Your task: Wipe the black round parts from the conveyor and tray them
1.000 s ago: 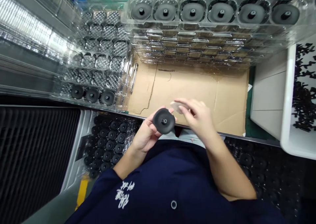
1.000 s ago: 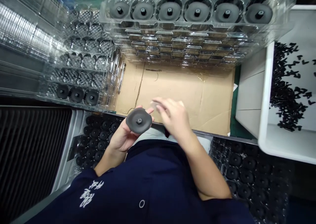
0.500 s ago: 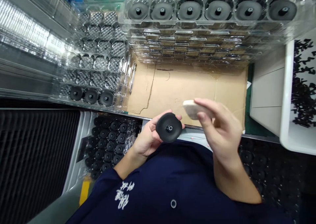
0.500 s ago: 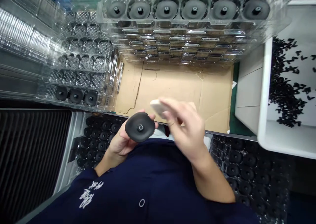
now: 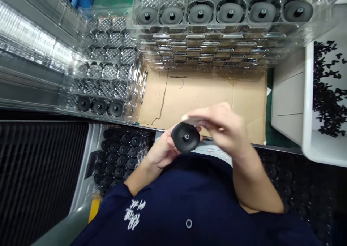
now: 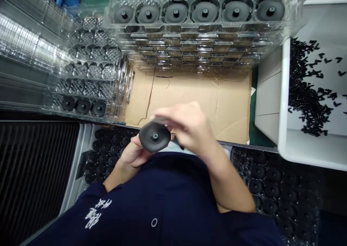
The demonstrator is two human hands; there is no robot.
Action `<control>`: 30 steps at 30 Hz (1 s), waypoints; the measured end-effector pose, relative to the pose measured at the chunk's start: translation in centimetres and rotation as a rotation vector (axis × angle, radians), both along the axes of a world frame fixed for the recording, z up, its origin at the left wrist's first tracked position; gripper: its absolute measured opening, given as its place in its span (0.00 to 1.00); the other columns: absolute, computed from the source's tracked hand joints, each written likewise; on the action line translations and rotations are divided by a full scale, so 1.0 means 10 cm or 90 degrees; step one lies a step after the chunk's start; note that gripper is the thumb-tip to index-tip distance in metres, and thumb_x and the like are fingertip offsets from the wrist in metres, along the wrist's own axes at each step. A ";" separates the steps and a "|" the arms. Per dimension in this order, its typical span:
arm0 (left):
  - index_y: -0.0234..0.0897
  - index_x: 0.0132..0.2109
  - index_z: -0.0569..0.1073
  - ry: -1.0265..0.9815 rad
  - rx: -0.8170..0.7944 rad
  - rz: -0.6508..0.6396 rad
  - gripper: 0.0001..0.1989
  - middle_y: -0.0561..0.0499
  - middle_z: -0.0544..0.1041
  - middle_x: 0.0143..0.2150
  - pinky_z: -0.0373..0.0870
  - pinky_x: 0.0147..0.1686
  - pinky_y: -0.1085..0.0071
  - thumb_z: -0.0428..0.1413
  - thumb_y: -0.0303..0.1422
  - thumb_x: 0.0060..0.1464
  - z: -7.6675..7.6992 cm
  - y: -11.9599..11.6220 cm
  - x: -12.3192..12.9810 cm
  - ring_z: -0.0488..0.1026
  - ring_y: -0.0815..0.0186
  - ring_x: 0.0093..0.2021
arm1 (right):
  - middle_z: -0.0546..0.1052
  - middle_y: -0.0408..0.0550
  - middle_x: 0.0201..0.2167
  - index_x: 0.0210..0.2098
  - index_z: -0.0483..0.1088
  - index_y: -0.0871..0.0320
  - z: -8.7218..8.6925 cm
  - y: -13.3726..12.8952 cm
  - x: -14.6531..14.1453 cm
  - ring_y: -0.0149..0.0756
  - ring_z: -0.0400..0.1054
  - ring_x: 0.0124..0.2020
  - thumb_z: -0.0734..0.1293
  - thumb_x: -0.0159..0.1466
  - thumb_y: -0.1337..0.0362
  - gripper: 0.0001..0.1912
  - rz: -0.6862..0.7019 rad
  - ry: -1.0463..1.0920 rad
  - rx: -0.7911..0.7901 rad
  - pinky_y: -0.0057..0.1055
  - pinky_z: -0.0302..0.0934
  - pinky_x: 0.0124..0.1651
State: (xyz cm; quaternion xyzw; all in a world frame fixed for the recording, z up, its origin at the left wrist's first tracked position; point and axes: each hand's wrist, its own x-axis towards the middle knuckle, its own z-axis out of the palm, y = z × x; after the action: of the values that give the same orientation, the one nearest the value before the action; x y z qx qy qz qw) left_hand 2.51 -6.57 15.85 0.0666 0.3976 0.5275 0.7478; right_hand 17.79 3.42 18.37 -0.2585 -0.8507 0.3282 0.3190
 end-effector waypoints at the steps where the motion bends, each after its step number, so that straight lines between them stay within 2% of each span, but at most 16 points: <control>1: 0.42 0.49 0.75 -0.017 0.012 0.011 0.33 0.46 0.78 0.50 0.74 0.45 0.69 0.70 0.48 0.34 0.03 0.01 -0.01 0.77 0.56 0.48 | 0.79 0.40 0.38 0.46 0.74 0.49 -0.09 0.04 0.07 0.29 0.70 0.35 0.61 0.67 0.66 0.12 -0.043 -0.025 -0.057 0.34 0.57 0.45; 4: 0.48 0.50 0.75 -0.046 0.041 0.045 0.30 0.49 0.77 0.54 0.73 0.46 0.68 0.70 0.44 0.37 0.07 0.03 -0.04 0.77 0.58 0.48 | 0.79 0.44 0.43 0.46 0.75 0.49 -0.49 0.00 0.26 0.36 0.72 0.43 0.64 0.66 0.60 0.11 -0.167 -0.031 -0.246 0.35 0.63 0.46; 6: 0.47 0.51 0.74 -0.037 0.042 0.052 0.30 0.49 0.77 0.53 0.73 0.47 0.66 0.70 0.42 0.38 0.07 0.03 -0.04 0.76 0.58 0.49 | 0.78 0.47 0.46 0.47 0.75 0.52 -0.75 -0.13 0.32 0.39 0.72 0.47 0.65 0.64 0.57 0.14 -0.204 -0.013 -0.375 0.36 0.66 0.47; 8: 0.46 0.51 0.74 -0.019 0.028 0.053 0.30 0.49 0.78 0.51 0.73 0.47 0.65 0.70 0.39 0.38 0.05 0.03 -0.03 0.76 0.57 0.49 | 0.79 0.49 0.45 0.45 0.76 0.55 -0.89 -0.27 0.32 0.40 0.73 0.46 0.65 0.63 0.55 0.15 -0.224 -0.027 -0.463 0.36 0.68 0.45; 10: 0.46 0.52 0.74 -0.004 0.026 0.051 0.30 0.49 0.77 0.52 0.73 0.49 0.64 0.70 0.38 0.39 0.03 0.03 -0.01 0.76 0.57 0.49 | 0.79 0.49 0.44 0.45 0.76 0.56 -0.80 -0.35 0.29 0.40 0.74 0.44 0.66 0.63 0.56 0.15 -0.261 -0.035 -0.473 0.36 0.68 0.44; 12: 0.46 0.53 0.73 0.002 0.050 0.052 0.31 0.49 0.76 0.53 0.72 0.50 0.63 0.70 0.39 0.39 0.02 0.03 0.02 0.76 0.57 0.50 | 0.78 0.48 0.46 0.47 0.74 0.54 -0.51 -0.36 0.23 0.39 0.73 0.45 0.65 0.64 0.59 0.14 -0.316 0.008 -0.395 0.35 0.67 0.44; 14: 0.46 0.54 0.72 0.004 0.076 0.058 0.32 0.48 0.75 0.55 0.72 0.51 0.63 0.70 0.41 0.40 0.02 0.03 0.04 0.75 0.56 0.51 | 0.76 0.46 0.48 0.51 0.71 0.51 -0.14 -0.35 0.12 0.37 0.71 0.45 0.63 0.66 0.62 0.14 -0.332 0.073 -0.252 0.35 0.66 0.45; 16: 0.44 0.55 0.72 0.014 0.083 0.066 0.32 0.47 0.75 0.54 0.72 0.51 0.65 0.68 0.42 0.42 0.02 0.03 0.04 0.74 0.56 0.52 | 0.77 0.46 0.48 0.52 0.69 0.53 0.15 -0.36 -0.01 0.35 0.71 0.43 0.62 0.66 0.66 0.15 -0.265 0.099 -0.087 0.35 0.63 0.45; 18: 0.41 0.55 0.72 0.027 0.085 0.071 0.30 0.47 0.76 0.52 0.72 0.51 0.66 0.68 0.40 0.44 0.02 0.04 0.01 0.74 0.58 0.51 | 0.78 0.47 0.41 0.51 0.68 0.57 0.29 -0.39 -0.14 0.33 0.70 0.38 0.62 0.66 0.70 0.14 -0.151 0.082 0.036 0.35 0.60 0.42; 20: 0.42 0.53 0.73 0.044 0.088 0.093 0.28 0.50 0.78 0.50 0.71 0.51 0.67 0.69 0.35 0.43 0.02 0.05 -0.04 0.76 0.60 0.49 | 0.78 0.45 0.32 0.49 0.69 0.61 0.29 -0.40 -0.22 0.30 0.68 0.31 0.61 0.66 0.72 0.13 -0.033 0.040 0.078 0.33 0.56 0.37; 22: 0.44 0.51 0.73 0.063 0.086 0.116 0.28 0.52 0.78 0.48 0.72 0.49 0.68 0.70 0.30 0.40 0.03 0.05 -0.07 0.77 0.62 0.47 | 0.76 0.43 0.28 0.46 0.70 0.62 0.24 -0.38 -0.26 0.28 0.65 0.27 0.61 0.66 0.72 0.10 0.040 -0.001 0.070 0.32 0.52 0.33; 23: 0.44 0.49 0.74 0.068 0.082 0.119 0.27 0.53 0.78 0.47 0.73 0.48 0.69 0.70 0.30 0.39 0.03 0.05 -0.07 0.77 0.62 0.46 | 0.76 0.43 0.28 0.45 0.70 0.61 0.22 -0.36 -0.28 0.28 0.64 0.27 0.61 0.66 0.71 0.10 0.038 -0.011 0.068 0.32 0.51 0.33; 26: 0.40 0.44 0.77 0.037 0.088 0.079 0.23 0.51 0.79 0.43 0.73 0.46 0.69 0.71 0.36 0.37 0.06 0.05 -0.05 0.77 0.59 0.47 | 0.77 0.45 0.33 0.47 0.70 0.59 0.17 -0.35 -0.30 0.29 0.66 0.30 0.61 0.67 0.70 0.10 -0.079 0.023 0.101 0.33 0.53 0.37; 27: 0.40 0.43 0.78 0.019 0.097 0.069 0.23 0.50 0.80 0.42 0.73 0.46 0.69 0.71 0.38 0.37 0.07 0.05 -0.05 0.77 0.59 0.47 | 0.77 0.45 0.33 0.48 0.69 0.60 0.17 -0.36 -0.29 0.30 0.66 0.31 0.61 0.67 0.70 0.12 -0.091 0.038 0.111 0.33 0.54 0.38; 30: 0.43 0.48 0.77 -0.006 0.120 0.057 0.28 0.51 0.79 0.46 0.74 0.48 0.67 0.71 0.39 0.36 0.08 0.05 -0.09 0.77 0.60 0.47 | 0.76 0.43 0.29 0.49 0.68 0.60 0.14 -0.44 -0.16 0.28 0.65 0.28 0.61 0.65 0.72 0.13 -0.013 0.015 0.097 0.31 0.53 0.35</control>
State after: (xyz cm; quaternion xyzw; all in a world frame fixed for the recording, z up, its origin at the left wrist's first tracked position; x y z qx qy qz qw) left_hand 1.59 -6.09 16.65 0.1161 0.3457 0.5958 0.7156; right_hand 16.18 -1.03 19.82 -0.2383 -0.8669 0.2620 0.3509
